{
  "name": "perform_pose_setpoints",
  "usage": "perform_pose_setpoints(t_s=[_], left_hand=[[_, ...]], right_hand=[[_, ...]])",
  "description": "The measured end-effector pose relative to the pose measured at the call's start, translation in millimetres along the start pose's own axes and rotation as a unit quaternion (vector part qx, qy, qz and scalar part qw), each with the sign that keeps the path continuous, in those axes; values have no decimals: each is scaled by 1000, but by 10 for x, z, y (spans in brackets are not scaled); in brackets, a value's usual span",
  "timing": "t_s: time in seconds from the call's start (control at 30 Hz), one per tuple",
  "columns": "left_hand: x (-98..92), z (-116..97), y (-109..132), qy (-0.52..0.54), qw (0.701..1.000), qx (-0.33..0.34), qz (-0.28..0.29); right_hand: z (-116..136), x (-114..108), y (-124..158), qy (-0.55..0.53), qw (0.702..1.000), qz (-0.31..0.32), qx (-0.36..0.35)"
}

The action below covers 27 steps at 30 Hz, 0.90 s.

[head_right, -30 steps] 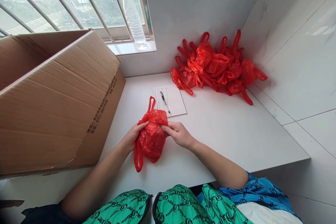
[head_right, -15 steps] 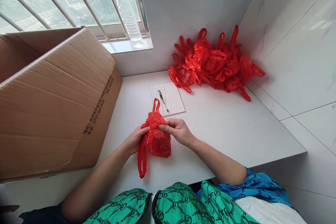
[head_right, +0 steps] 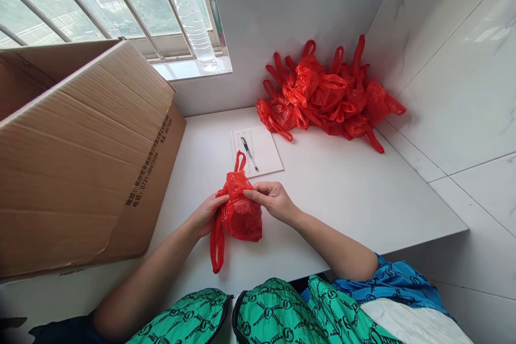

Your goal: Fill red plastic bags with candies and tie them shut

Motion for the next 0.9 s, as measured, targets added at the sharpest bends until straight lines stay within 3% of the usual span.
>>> perform_pose_setpoints(t_s=[0.23,0.37,0.47,0.6,0.9], left_hand=[[8,-24,6,60,998,-16,-10],[-35,-173,71,146,989,-6,-16],[-32,-260,123,159,987,-6,5],[7,-243,128,156,987,-30,37],[-21,-233,58,166,985,8,39]], right_hand=[[6,35,-12,-62,998,21,25],[-120,184,27,-137,975,119,129],[-185,271,57,-121,968,165,145],[-155,301,48,-107,977,154,101],[-164,175,15,-120,985,101,72]])
Point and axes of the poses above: each hand's wrist, its own y-axis away from the middle knuckle, its own x-axis out of the palm, z = x × y, the point moved 5 cm from there along -y, towards the middle knuckle, and after that the axes turned 8 degrees about -x, right-handed, at the moved point
